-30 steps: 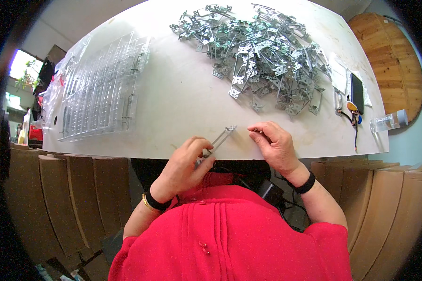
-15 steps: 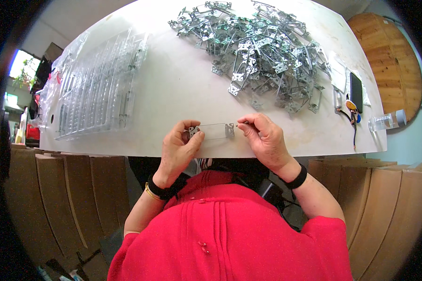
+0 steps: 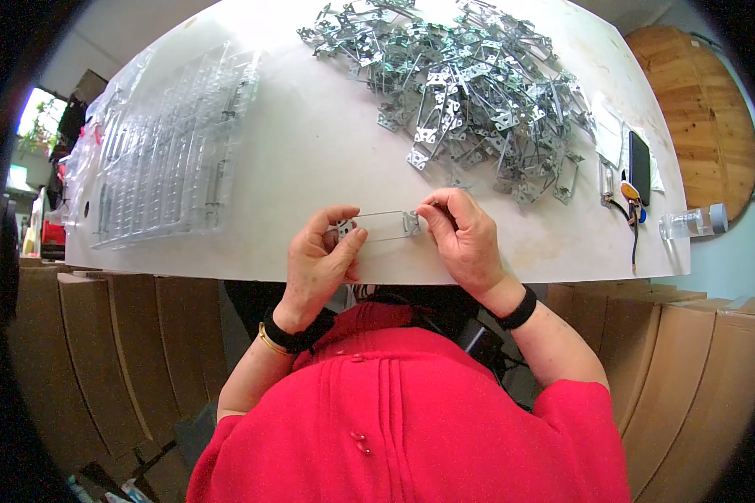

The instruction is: Assembling small metal components and placing the finished units into a plastic storage tray.

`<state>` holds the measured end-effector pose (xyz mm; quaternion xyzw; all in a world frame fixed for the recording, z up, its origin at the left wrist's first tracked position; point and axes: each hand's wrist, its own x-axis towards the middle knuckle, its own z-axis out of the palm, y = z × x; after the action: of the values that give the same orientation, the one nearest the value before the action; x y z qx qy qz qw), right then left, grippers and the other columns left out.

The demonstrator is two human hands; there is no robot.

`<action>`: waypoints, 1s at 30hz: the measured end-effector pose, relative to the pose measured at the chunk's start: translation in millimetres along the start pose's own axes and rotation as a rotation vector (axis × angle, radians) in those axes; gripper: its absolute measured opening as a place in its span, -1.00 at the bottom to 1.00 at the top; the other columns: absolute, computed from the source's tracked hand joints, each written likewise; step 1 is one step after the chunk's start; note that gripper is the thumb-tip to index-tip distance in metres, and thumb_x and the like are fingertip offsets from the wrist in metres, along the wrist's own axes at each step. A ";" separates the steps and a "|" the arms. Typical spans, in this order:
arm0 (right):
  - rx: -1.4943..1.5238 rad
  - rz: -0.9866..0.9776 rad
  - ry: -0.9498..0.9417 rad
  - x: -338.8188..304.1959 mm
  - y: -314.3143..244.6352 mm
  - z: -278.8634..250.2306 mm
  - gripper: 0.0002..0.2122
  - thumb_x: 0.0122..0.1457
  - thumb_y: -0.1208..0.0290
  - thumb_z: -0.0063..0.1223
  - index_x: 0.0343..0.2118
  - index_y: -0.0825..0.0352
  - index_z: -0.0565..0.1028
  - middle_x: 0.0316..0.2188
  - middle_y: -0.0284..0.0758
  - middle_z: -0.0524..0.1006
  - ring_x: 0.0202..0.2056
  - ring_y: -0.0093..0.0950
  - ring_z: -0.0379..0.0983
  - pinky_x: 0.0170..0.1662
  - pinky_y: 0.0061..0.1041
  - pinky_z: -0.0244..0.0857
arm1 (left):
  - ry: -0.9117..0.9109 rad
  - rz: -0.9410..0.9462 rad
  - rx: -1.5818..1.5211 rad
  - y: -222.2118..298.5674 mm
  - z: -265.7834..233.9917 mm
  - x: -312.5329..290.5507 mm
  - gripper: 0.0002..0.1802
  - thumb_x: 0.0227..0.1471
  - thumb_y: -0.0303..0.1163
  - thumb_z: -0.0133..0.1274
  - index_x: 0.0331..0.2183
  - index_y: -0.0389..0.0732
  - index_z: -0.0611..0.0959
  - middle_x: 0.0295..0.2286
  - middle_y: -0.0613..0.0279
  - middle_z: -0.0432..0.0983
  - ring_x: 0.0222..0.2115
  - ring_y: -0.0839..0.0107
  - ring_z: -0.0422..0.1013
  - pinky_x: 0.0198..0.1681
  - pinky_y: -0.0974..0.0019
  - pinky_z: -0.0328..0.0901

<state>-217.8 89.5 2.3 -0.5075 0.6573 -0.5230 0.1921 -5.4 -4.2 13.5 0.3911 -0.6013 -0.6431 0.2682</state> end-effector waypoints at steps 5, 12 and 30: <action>0.000 0.038 0.002 1.5 -0.3 1.4 -0.93 0.35 0.49 0.22 -0.22 0.32 0.54 -0.52 -0.41 0.49 -0.51 -0.63 0.41 -0.40 -0.58 0.30 | 0.013 0.068 0.056 -7.1 -0.5 1.1 -0.68 0.28 -0.46 0.21 0.04 -0.29 0.60 -0.55 0.44 0.49 -0.62 0.70 0.40 -0.60 0.52 0.36; -0.016 0.026 0.006 2.1 2.3 1.8 -0.93 0.34 0.50 0.23 -0.22 0.31 0.54 -0.51 -0.40 0.49 -0.50 -0.63 0.42 -0.40 -0.57 0.30 | 0.003 0.093 0.069 -8.2 -1.0 1.4 -0.68 0.27 -0.47 0.22 0.03 -0.28 0.60 -0.55 0.43 0.48 -0.62 0.70 0.40 -0.60 0.52 0.36; -0.007 0.032 -0.001 1.2 1.0 2.0 -0.93 0.32 0.52 0.25 -0.22 0.33 0.57 -0.46 -0.40 0.50 -0.49 -0.64 0.43 -0.39 -0.59 0.32 | 0.006 0.105 0.083 -4.7 -1.9 -0.4 -0.68 0.24 -0.49 0.24 0.02 -0.30 0.65 -0.32 0.37 0.44 -0.57 0.68 0.44 -0.56 0.53 0.42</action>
<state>-217.2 87.4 1.0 -0.4977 0.6673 -0.5171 0.1989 -3.1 -4.3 9.0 0.3718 -0.6462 -0.6015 0.2870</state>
